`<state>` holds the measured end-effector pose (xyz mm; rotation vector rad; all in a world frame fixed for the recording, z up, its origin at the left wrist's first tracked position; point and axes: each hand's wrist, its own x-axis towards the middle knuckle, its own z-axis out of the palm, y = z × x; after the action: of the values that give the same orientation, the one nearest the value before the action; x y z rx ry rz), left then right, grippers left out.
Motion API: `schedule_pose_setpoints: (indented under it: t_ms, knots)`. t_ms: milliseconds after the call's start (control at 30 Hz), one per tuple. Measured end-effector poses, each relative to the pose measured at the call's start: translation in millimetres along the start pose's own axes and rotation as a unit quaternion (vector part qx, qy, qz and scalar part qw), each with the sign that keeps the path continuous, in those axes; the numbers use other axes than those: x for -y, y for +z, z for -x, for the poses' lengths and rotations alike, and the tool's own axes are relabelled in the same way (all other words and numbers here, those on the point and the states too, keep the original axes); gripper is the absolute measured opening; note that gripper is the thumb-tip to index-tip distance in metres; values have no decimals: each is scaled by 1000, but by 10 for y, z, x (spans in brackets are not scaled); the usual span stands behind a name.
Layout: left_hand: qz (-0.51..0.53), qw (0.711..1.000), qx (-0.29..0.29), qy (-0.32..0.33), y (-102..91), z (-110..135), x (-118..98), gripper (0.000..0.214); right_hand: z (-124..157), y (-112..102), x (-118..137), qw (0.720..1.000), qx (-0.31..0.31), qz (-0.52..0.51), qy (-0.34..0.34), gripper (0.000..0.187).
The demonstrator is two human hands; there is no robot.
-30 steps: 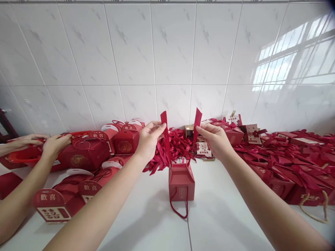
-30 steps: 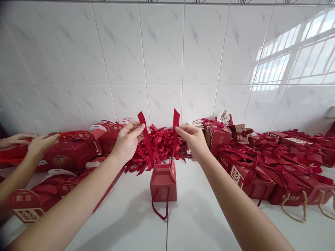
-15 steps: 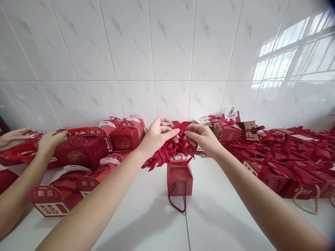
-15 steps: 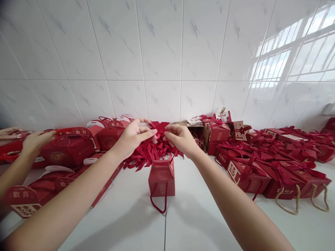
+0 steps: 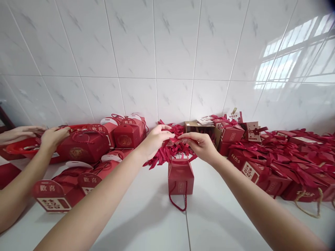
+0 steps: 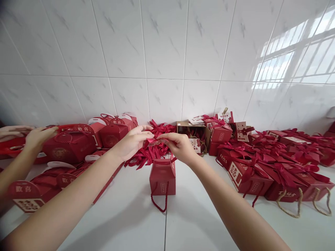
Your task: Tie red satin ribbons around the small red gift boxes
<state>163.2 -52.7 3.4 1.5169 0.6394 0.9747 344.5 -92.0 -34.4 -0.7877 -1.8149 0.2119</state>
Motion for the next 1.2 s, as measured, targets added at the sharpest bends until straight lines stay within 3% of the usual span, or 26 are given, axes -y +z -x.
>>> schedule_pose_setpoints:
  t_ms: [100,167,267,333,400,500,600,667,733,867,967,1067,1200]
  knots:
    - [32,999,-3,-13,-23,-20,7,25,15,-23,-19,982,-6,161,-94,28]
    - [45,999,19,-10,-24,-23,11,22,21,-30,-28,967,-2,231,-112,31]
    - [22,998,55,21,-12,1,31,18,35,-11,-38,957,-3,269,-106,31]
    - [-71,994,32,82,-4,35,57,22,56,18,-32,964,-27,248,-93,30]
    - [-204,963,-16,173,-3,74,87,26,89,44,-8,972,-75,215,-62,29]
    - [-337,891,-78,295,-37,112,118,25,167,32,52,968,-155,195,0,23]
    - [-414,831,-153,339,-148,117,121,16,283,-66,104,949,-180,253,54,25]
    - [-480,793,-183,328,-268,117,123,11,375,-166,120,928,-160,320,101,29]
    - [-543,766,-169,302,-410,131,145,16,469,-276,122,899,-114,387,168,31]
    - [-629,744,-61,220,-674,211,302,30,630,-471,81,816,27,483,317,27]
    - [-680,716,15,158,-772,293,491,32,728,-555,-5,764,118,492,399,24]
    - [-706,693,66,127,-790,356,679,34,828,-579,-133,733,187,481,443,20]
    - [-710,693,71,107,-815,402,873,35,979,-596,-298,712,213,479,467,13]
